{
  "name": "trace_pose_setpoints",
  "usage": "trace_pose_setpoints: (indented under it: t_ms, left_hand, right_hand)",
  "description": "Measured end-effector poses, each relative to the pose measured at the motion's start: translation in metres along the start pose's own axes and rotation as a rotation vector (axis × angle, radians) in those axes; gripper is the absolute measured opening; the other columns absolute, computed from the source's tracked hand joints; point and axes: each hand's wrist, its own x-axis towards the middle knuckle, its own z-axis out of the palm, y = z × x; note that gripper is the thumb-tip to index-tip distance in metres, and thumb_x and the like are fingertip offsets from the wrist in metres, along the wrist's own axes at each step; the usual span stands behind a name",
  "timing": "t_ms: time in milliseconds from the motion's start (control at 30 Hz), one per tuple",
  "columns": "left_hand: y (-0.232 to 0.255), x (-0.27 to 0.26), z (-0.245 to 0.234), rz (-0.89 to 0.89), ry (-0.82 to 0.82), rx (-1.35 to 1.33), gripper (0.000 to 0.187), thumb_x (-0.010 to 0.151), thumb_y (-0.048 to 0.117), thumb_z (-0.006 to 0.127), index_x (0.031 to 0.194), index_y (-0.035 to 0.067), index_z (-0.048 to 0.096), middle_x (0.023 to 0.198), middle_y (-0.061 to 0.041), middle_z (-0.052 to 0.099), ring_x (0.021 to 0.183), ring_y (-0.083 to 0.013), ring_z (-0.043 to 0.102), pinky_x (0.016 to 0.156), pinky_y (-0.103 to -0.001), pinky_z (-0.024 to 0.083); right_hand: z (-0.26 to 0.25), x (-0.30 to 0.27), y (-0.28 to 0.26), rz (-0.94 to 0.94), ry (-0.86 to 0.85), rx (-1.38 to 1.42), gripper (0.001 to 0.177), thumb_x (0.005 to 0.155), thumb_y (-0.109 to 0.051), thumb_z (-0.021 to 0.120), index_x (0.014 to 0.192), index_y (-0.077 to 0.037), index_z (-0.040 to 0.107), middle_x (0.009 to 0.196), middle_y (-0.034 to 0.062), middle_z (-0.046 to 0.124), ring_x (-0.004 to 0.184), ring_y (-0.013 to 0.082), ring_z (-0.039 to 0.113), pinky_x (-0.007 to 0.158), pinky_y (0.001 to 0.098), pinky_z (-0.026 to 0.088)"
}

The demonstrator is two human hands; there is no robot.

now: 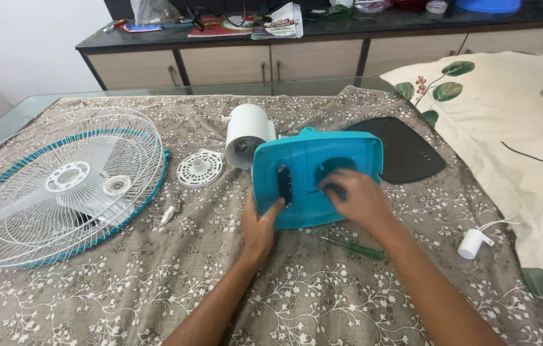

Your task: The person works on the internal wiring of a disassembled electric fan. They use a screwdriver to adjust screws on a black component inside the blue fan housing, handling wires and small parts on a table.

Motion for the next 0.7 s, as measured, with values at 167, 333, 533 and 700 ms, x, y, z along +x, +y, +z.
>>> trace_pose_setpoints:
  t_ms: [167,333,533,700]
  left_hand:
    - [-0.001,0.000,0.001,0.008,0.000,-0.041,0.053,0.086,0.016,0.071,0.134,0.000,0.055,0.116,-0.015,0.071,0.105,-0.0247,0.070,0.093,-0.038,0.055]
    - [-0.001,-0.001,0.001,-0.043,-0.008,0.017,0.051,0.086,0.019,0.070,0.133,0.002,0.056,0.114,-0.015,0.072,0.102,-0.0246,0.072,0.091,-0.039,0.057]
    - [0.001,-0.001,0.001,0.004,-0.011,-0.001,0.050,0.087,0.017,0.071,0.132,0.001,0.057,0.115,-0.016,0.072,0.103,-0.0250,0.071,0.091,-0.038,0.057]
    - [0.002,-0.002,0.001,-0.033,-0.005,-0.063,0.051,0.086,0.015,0.070,0.134,0.004,0.054,0.115,-0.011,0.071,0.103,-0.0206,0.070,0.090,-0.034,0.057]
  right_hand:
    - [-0.002,-0.004,0.005,-0.158,0.068,0.058,0.016,0.085,-0.013,0.073,0.099,-0.013,0.080,0.105,0.0049,0.078,0.094,0.0255,0.074,0.081,0.0376,0.058]
    - [0.004,-0.006,-0.001,-0.286,0.166,0.036,0.014,0.087,-0.016,0.076,0.098,-0.010,0.080,0.106,0.0047,0.079,0.097,0.0241,0.074,0.087,0.0382,0.056]
    - [0.008,0.004,-0.011,-0.266,0.167,0.114,0.014,0.085,-0.013,0.078,0.098,-0.008,0.080,0.101,0.0064,0.079,0.091,0.0229,0.073,0.080,0.0353,0.057]
    - [0.019,0.011,-0.024,-0.330,0.308,0.106,0.012,0.084,-0.006,0.078,0.095,-0.006,0.079,0.100,0.0078,0.078,0.093,0.0253,0.073,0.080,0.0368,0.058]
